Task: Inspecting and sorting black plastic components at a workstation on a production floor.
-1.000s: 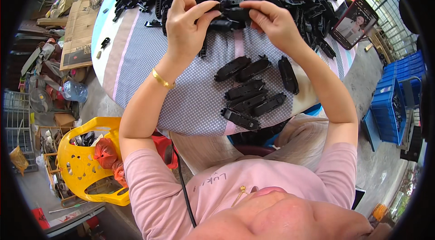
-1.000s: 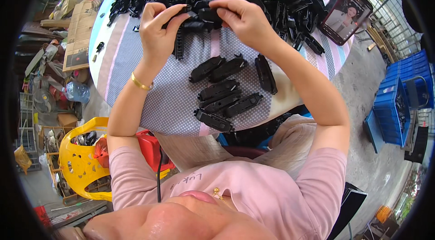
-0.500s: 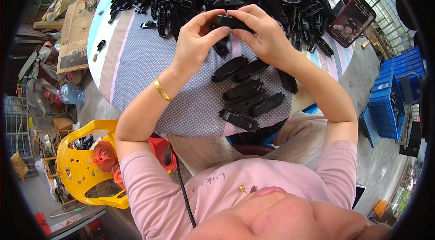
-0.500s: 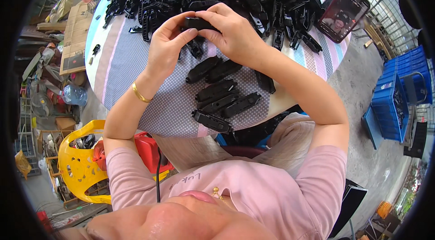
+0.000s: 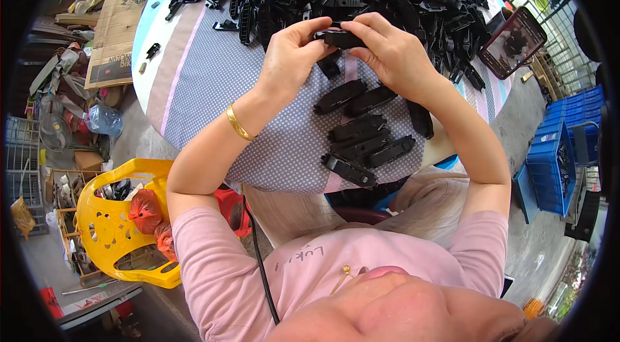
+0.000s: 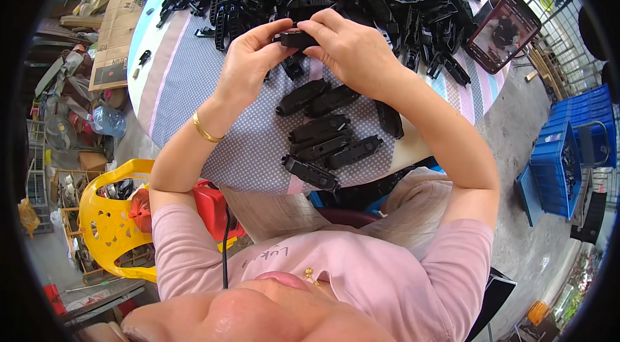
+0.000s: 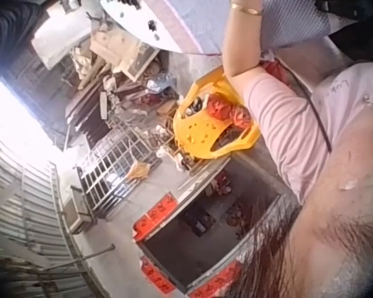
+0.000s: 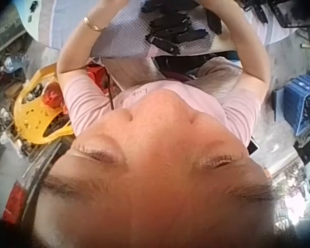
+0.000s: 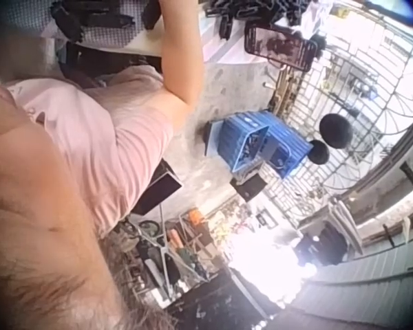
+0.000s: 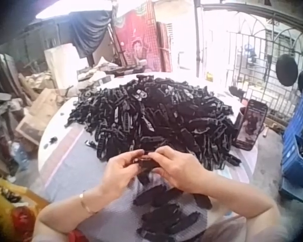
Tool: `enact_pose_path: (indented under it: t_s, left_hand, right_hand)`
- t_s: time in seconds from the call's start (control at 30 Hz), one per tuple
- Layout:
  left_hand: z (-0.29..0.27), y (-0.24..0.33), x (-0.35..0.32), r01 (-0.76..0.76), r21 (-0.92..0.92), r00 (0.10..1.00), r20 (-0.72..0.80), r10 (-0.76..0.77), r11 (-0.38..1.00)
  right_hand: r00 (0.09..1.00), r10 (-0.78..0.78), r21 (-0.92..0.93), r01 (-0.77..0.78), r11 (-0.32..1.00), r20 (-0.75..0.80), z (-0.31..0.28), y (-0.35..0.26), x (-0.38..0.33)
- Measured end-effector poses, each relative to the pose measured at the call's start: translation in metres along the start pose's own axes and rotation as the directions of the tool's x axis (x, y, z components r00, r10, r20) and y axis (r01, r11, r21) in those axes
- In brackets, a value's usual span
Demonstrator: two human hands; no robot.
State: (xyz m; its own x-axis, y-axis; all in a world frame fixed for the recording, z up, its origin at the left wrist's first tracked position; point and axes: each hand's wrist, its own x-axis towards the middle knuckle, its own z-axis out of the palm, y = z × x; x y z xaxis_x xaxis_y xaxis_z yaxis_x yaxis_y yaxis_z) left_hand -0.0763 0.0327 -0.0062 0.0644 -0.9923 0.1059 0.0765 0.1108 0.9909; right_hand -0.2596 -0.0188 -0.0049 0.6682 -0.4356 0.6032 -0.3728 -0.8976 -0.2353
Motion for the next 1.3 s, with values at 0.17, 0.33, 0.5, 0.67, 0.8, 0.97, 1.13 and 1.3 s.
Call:
enact_pose_path:
  t_s: [0.17, 0.33, 0.5, 0.67, 0.8, 0.97, 1.13, 1.3]
  left_hand:
    - [0.000, 0.002, -0.001, 0.162, -0.176, 0.984, -0.039, -0.171, 0.971]
    - [0.000, 0.002, -0.003, 0.149, -0.213, 0.987, -0.024, -0.157, 0.966]
    - [0.002, -0.002, -0.007, 0.050, -0.200, 0.999, 0.021, -0.046, 0.979]
    - [-0.002, 0.000, -0.005, -0.116, 0.102, 0.991, 0.077, 0.109, 0.988]
    - [-0.003, 0.012, -0.005, -0.226, 0.207, 0.970, 0.135, 0.201, 0.952]
    - [-0.002, 0.015, -0.007, -0.442, 0.435, 0.897, 0.220, 0.383, 0.784]
    - [-0.003, 0.016, -0.006, -0.488, 0.355, 0.872, 0.225, 0.434, 0.797]
    - [-0.027, 0.025, 0.008, -0.316, 0.252, 0.903, 0.375, 0.209, 0.915]
  right_hand:
    - [0.997, -0.080, -0.074, 0.078, 0.994, -0.022, 0.001, -0.003, 0.001]
    - [0.984, -0.170, -0.151, 0.160, 0.976, -0.057, 0.000, -0.002, 0.001]
    - [0.990, -0.127, -0.201, 0.113, 0.973, -0.059, 0.004, -0.002, 0.000]
    - [0.986, -0.131, -0.114, 0.119, 0.986, -0.104, -0.004, -0.005, 0.003]
    - [0.989, 0.109, 0.221, -0.085, 0.971, -0.098, -0.002, 0.009, 0.004]
    - [0.994, 0.106, 0.208, -0.109, 0.972, 0.029, -0.011, 0.007, 0.002]
    - [0.997, -0.017, 0.115, 0.026, 0.993, -0.075, -0.011, 0.008, -0.001]
    - [0.938, 0.235, 0.355, -0.317, 0.880, 0.254, -0.013, 0.003, 0.001]
